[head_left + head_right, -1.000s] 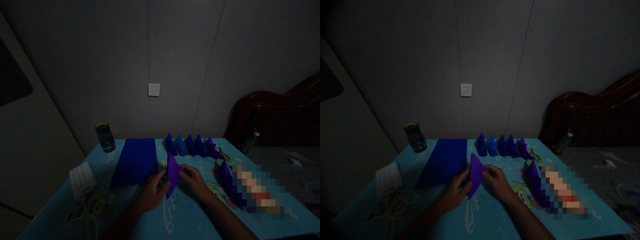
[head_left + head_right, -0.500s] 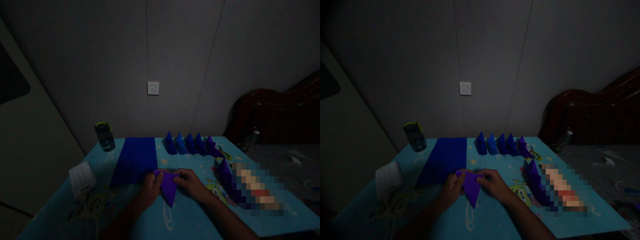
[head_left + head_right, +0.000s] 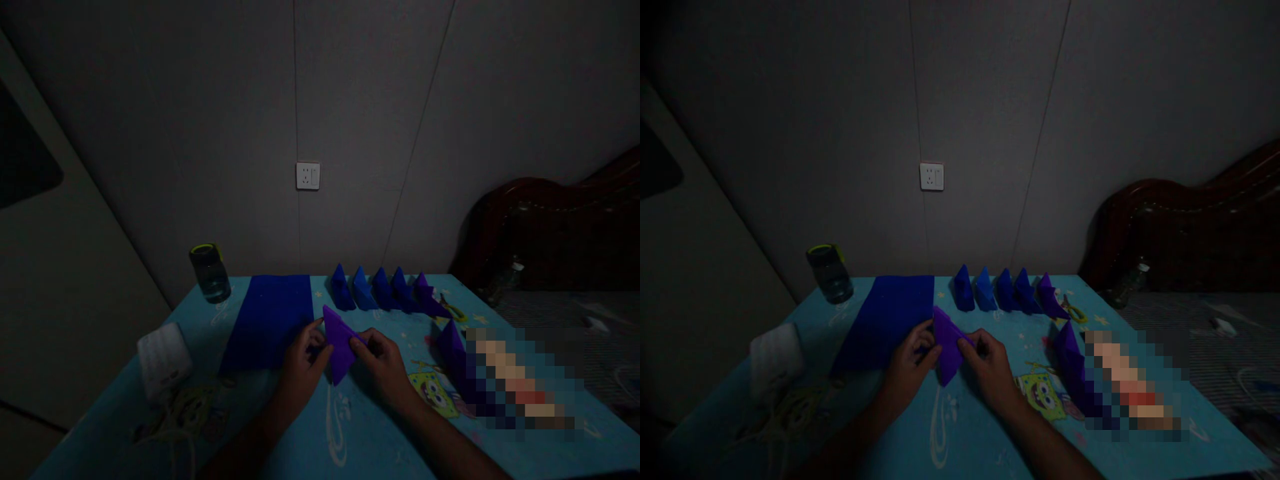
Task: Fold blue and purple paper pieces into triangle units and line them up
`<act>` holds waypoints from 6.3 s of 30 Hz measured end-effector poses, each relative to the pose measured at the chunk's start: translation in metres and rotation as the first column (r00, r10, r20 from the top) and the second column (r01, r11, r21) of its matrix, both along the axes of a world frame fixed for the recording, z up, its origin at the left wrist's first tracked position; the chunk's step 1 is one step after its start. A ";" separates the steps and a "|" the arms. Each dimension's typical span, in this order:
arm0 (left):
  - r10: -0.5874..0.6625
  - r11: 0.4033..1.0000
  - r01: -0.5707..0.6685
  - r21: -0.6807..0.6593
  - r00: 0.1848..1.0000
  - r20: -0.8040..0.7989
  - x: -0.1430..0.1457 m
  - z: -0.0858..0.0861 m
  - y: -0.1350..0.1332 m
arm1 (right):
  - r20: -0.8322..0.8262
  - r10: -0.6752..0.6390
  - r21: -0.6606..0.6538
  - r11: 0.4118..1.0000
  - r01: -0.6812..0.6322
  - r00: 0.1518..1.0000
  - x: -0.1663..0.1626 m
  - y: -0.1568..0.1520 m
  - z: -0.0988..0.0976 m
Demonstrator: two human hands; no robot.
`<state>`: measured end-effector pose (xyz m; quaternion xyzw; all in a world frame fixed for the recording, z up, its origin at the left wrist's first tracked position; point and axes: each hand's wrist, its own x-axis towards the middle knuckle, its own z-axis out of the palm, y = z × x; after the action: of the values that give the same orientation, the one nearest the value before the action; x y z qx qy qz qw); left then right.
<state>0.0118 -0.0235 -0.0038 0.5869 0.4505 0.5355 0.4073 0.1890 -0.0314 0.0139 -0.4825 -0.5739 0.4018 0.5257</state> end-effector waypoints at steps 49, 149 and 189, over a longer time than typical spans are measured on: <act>-0.117 0.991 0.135 0.022 0.920 -0.375 -0.008 0.018 -0.011 | 0.348 0.190 0.106 0.965 -0.240 0.918 0.016 0.001 0.005; -0.241 0.954 0.276 -0.118 0.939 0.247 -0.012 0.020 -0.008 | 0.424 0.032 0.246 0.958 -0.150 0.905 0.013 -0.006 0.001; 0.099 0.968 0.002 -0.250 0.916 0.388 -0.004 0.008 0.006 | -0.291 0.378 -0.147 0.890 -0.432 0.879 0.004 0.010 0.001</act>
<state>0.0074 -0.0177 0.0045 0.3997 0.4355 0.5936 0.5461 0.1932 -0.0212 0.0149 -0.3476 -0.5449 0.6195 0.4454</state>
